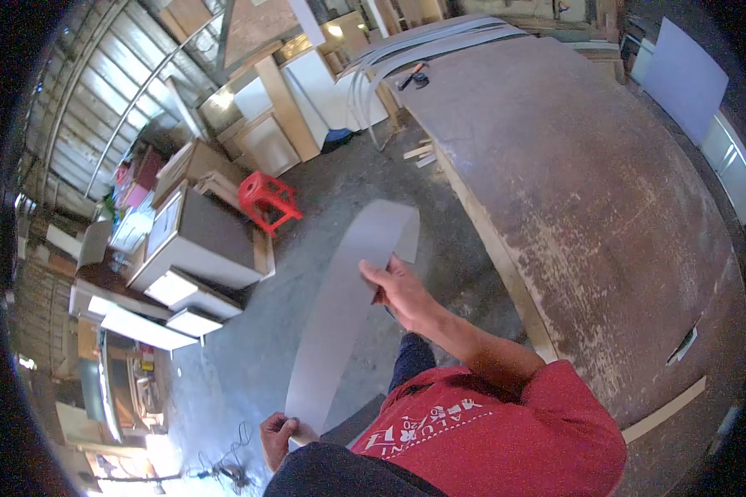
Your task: The person aligns a laminate strip along the edge of a wooden cabinet, trims it with a utility knife, and presses it down by hand before checking laminate sheets on a stack.
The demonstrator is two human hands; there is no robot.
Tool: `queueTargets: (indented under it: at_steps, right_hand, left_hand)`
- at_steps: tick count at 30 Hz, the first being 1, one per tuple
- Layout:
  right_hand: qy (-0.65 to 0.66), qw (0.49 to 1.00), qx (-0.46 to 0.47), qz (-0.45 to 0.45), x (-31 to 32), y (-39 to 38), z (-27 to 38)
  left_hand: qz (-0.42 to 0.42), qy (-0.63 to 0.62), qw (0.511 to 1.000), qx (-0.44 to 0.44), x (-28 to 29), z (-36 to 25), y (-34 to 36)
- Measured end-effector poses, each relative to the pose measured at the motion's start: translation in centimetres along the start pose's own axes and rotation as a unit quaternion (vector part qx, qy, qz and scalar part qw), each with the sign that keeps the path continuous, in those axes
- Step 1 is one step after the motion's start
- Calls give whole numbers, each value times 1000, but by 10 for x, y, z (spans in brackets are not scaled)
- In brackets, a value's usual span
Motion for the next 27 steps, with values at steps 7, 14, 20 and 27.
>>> queueTargets:
  at_steps: [7, 14, 20, 27]
  right_hand:
    - [-164, 963, 203, 71, -48, 127, 107]
    - [-63, 901, 425, -63, -70, 285, 241]
    - [-114, 763, 630, -91, -52, 367, 357]
    - [-139, 657, 730, -123, -27, 467, 478]
  left_hand:
    - [117, -15, 993, -4, -48, -46, 214]
    - [304, 5, 951, -47, -98, -157, 434]
    - [394, 151, 904, -67, -106, -233, 559]
    - [393, 221, 892, -37, -115, -296, 687]
Point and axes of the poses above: each hand's wrist, its own y-axis towards the middle knuckle, its own x-axis out of the back of the hand, z = x × y, the point moved 1 cm from there along y, towards the middle knuckle, and after that the axes turned 14 degrees about y, right-handed, at the moved point
